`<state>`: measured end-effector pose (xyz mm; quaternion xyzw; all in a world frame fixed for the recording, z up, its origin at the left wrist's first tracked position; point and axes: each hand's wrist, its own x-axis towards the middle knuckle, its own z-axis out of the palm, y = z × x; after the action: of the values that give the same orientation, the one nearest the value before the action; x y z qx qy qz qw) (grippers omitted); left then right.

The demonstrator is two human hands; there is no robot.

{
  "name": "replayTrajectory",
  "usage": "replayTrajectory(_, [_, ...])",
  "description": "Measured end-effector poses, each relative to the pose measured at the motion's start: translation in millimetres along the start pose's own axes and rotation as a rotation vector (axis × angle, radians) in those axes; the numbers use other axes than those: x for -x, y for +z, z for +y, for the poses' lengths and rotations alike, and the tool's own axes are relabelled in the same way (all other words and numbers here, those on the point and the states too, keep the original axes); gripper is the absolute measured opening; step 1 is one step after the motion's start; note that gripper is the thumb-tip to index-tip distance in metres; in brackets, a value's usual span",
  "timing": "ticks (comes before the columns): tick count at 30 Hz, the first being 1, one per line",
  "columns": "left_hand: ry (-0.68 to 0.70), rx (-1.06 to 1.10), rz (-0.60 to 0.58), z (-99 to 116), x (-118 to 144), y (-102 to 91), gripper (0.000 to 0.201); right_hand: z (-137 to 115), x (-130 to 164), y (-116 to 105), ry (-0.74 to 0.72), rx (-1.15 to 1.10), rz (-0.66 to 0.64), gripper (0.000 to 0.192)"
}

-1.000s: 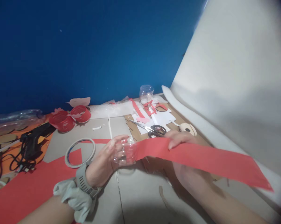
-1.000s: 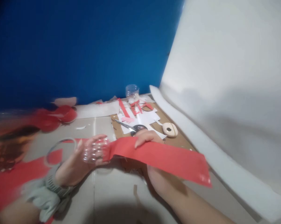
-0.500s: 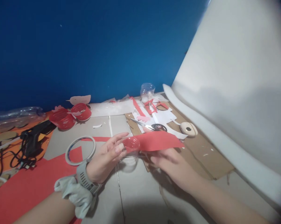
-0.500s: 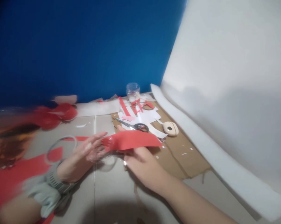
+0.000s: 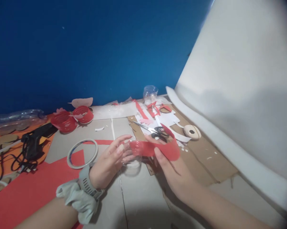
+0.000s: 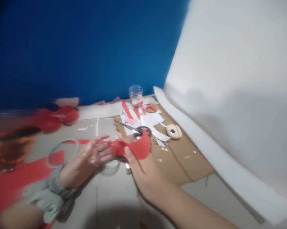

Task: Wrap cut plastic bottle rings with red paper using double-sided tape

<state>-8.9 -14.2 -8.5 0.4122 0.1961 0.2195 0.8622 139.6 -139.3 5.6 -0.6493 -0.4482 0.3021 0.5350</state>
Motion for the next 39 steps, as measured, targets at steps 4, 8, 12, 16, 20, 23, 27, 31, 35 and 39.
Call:
replayTrajectory(4, [0.069, 0.091, -0.036, -2, 0, 0.7, 0.044, 3, 0, 10, 0.247, -0.242, 0.074, 0.052])
replayTrajectory(8, [0.097, 0.119, -0.033, -7, 3, 6.2, 0.045, 5, -1, 20, 0.354, -0.447, 0.041, 0.055])
replayTrajectory(12, [0.092, 0.127, -0.024, -11, 6, 11.9, 0.045, 5, -1, 24, 0.393, -0.502, -0.017, 0.059])
replayTrajectory(16, [0.087, 0.107, 0.007, -11, 5, 13.2, 0.048, 6, 0, 24, 0.426, -0.425, -0.021, 0.059])
replayTrajectory(20, [0.119, 0.064, -0.009, -10, 4, 15.1, 0.038, 5, 3, 24, 0.358, -0.463, -0.030, 0.052])
replayTrajectory(23, [0.145, 0.053, 0.041, -10, 5, 17.1, 0.035, 0, 2, 26, 0.270, -0.469, -0.082, 0.041])
replayTrajectory(27, [0.179, -0.047, 0.048, -12, 9, 16.3, 0.034, -7, 1, 27, 0.171, -0.495, -0.183, 0.026])
replayTrajectory(31, [0.213, -0.124, 0.066, -15, 14, 16.3, 0.029, -6, 2, 25, 0.186, -0.427, -0.143, 0.021])
replayTrajectory(35, [0.265, -0.180, 0.033, -13, 16, 21.3, 0.033, -2, 2, 21, 0.190, -0.282, -0.090, 0.034])
replayTrajectory(39, [0.276, -0.225, 0.057, -12, 14, 23.0, 0.032, 1, 1, 19, 0.213, -0.185, -0.057, 0.035])
